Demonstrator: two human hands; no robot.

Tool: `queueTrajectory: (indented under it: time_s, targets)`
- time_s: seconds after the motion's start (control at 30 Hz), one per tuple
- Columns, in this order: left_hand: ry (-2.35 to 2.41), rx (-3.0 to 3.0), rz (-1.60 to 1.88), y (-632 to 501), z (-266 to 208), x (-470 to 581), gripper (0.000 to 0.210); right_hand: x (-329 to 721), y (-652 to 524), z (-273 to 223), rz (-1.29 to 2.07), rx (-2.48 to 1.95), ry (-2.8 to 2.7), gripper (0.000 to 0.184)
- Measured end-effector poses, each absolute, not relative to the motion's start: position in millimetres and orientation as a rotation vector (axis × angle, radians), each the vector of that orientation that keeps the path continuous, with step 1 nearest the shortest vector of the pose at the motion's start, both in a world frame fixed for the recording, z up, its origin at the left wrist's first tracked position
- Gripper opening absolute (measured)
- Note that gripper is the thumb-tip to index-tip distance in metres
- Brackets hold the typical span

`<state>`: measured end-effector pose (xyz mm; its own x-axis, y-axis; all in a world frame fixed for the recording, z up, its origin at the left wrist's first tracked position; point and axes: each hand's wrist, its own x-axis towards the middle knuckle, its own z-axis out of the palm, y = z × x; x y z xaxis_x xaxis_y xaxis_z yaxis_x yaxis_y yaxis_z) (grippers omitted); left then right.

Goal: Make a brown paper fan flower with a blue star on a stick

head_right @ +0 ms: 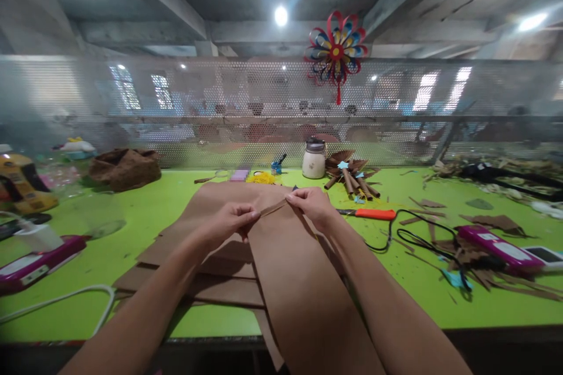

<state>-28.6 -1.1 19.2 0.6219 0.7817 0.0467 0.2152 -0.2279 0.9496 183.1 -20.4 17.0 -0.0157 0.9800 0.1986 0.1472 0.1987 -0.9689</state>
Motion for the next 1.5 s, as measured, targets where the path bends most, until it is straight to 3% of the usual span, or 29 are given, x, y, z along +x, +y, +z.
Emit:
queueTrajectory:
  time_s: [0.37, 0.6, 1.0, 1.3, 1.5]
  targets:
    - [0.918, 1.767, 0.634, 1, 20, -32, 0.035, 192, -14, 14, 0.866, -1.155, -1.476, 0.036]
    - [0.881, 1.766, 0.654, -4, 24, -32, 0.032, 194, -17, 14, 1.106, -1.094, -1.412, 0.032]
    - [0.715, 1.628, 0.596, 0, 22, -41, 0.023, 184, -20, 14, 1.122, -1.083, -1.291, 0.032]
    - [0.839, 1.518, 0.750, 4, 13, -32, 0.025, 184, -14, 8, 1.012, -1.091, -1.237, 0.032]
    - [0.816, 1.371, 0.970, 13, 4, -29, 0.021, 180, -17, 11, 1.276, -0.857, -1.140, 0.024]
